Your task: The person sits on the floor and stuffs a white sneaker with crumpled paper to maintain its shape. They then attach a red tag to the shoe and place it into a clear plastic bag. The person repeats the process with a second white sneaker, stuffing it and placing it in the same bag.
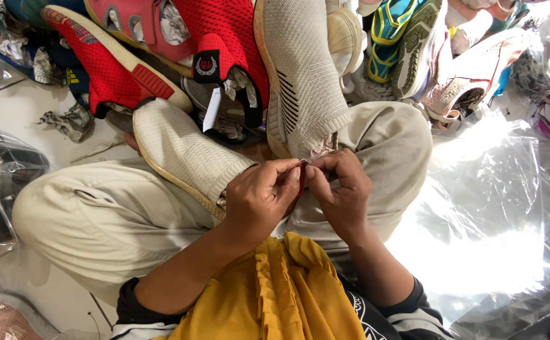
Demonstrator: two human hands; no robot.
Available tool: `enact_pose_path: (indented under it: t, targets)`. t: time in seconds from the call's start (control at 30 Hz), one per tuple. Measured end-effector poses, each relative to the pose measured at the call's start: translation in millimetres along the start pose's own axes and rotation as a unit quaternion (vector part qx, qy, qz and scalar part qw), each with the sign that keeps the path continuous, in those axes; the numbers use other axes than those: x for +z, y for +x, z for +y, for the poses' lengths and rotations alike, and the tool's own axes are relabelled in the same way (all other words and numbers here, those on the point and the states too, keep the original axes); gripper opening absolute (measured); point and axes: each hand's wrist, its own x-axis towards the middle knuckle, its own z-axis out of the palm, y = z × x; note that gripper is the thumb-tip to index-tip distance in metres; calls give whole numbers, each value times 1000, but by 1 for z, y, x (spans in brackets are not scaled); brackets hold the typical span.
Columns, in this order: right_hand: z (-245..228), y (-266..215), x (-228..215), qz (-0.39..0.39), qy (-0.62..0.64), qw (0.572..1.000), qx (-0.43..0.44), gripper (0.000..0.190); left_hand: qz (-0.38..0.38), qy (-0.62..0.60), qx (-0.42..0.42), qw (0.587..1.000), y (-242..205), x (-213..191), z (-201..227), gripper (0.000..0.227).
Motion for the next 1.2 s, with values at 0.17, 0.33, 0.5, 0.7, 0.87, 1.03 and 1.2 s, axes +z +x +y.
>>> enact_pose_path:
  t: [0.17,0.33,0.5,0.7,0.87,1.03,1.2]
  targets:
    - [2,0,3,4,-7,1000,-15,12,21,21,78,996,8,-1,5,4]
    - [3,0,7,10,-20,999,-35,14,39,46,120,991,3,6,0,6]
    - [3,0,12,26,-10,999,-45,14,66,25,96,993,-9,16,-6,6]
    - [3,0,17,29,-15,997,-71,16,68,1,59,996,-10,14,-5,3]
    - [2,0,18,25,-25,996,-76,14,62,12,41,997,-12,18,-7,6]
    - [3,0,18,24,-31,997,-71,14,67,13,46,997,-11,19,-5,6]
    - [4,0,19,19,-33,997,-65,16,59,-10,42,997,-24,26,-18,5]
